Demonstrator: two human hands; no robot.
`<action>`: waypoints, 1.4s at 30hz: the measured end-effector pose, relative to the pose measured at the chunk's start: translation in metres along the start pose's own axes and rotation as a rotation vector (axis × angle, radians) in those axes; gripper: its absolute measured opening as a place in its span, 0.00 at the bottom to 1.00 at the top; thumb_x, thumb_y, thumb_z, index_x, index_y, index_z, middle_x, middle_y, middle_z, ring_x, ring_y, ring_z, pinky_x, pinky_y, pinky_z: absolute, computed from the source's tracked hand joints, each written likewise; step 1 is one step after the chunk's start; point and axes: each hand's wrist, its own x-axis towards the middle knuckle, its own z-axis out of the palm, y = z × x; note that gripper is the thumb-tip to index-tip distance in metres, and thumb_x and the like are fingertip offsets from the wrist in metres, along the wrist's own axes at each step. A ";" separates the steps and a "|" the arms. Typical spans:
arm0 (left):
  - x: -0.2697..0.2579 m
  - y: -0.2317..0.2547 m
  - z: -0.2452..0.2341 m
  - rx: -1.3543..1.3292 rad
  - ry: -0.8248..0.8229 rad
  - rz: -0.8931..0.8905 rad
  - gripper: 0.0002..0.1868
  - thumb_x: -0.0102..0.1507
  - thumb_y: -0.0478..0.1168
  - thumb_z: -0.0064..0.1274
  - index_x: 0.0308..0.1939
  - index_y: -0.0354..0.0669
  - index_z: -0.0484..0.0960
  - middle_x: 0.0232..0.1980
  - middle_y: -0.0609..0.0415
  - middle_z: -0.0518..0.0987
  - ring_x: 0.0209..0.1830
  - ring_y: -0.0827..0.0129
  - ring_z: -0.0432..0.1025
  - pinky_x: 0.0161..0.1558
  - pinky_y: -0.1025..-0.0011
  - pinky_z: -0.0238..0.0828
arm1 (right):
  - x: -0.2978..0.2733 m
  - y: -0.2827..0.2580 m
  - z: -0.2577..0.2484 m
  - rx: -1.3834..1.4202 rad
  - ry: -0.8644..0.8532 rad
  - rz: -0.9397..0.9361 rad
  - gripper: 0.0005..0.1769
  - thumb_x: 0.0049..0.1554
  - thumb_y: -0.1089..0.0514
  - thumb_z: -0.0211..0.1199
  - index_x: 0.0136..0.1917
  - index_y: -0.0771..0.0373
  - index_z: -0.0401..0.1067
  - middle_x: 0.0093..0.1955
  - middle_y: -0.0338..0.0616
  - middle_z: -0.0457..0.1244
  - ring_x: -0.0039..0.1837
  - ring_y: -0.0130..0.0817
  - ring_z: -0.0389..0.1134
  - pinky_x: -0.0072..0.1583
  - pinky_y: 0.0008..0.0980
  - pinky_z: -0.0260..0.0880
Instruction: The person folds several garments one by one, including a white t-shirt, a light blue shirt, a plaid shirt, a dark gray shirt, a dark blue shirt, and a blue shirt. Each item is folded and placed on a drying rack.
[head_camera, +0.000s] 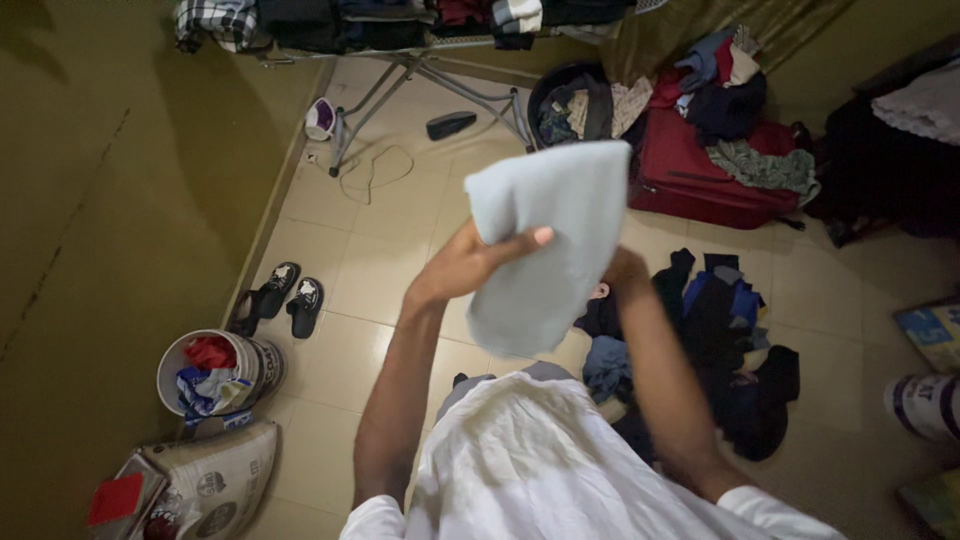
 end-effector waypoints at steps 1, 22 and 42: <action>0.003 -0.001 -0.005 -0.027 0.020 0.037 0.31 0.63 0.47 0.61 0.66 0.35 0.74 0.58 0.45 0.81 0.57 0.62 0.77 0.58 0.65 0.76 | -0.006 0.006 0.005 0.002 -0.046 -0.003 0.44 0.48 0.64 0.74 0.74 0.67 0.58 0.66 0.52 0.63 0.67 0.42 0.66 0.69 0.41 0.68; -0.021 -0.113 -0.121 -0.099 -0.111 -0.357 0.43 0.71 0.66 0.33 0.62 0.25 0.80 0.57 0.33 0.84 0.56 0.49 0.82 0.61 0.56 0.73 | -0.070 0.029 0.000 0.118 -0.098 -0.081 0.40 0.40 0.76 0.71 0.67 0.69 0.68 0.59 0.50 0.69 0.61 0.39 0.71 0.63 0.41 0.72; -0.012 -0.209 -0.041 -0.503 0.025 -0.508 0.43 0.67 0.69 0.35 0.74 0.42 0.65 0.73 0.48 0.71 0.74 0.58 0.63 0.70 0.60 0.56 | -0.039 -0.041 0.100 0.173 0.116 0.232 0.52 0.42 0.47 0.80 0.72 0.72 0.64 0.63 0.50 0.67 0.63 0.40 0.68 0.65 0.37 0.67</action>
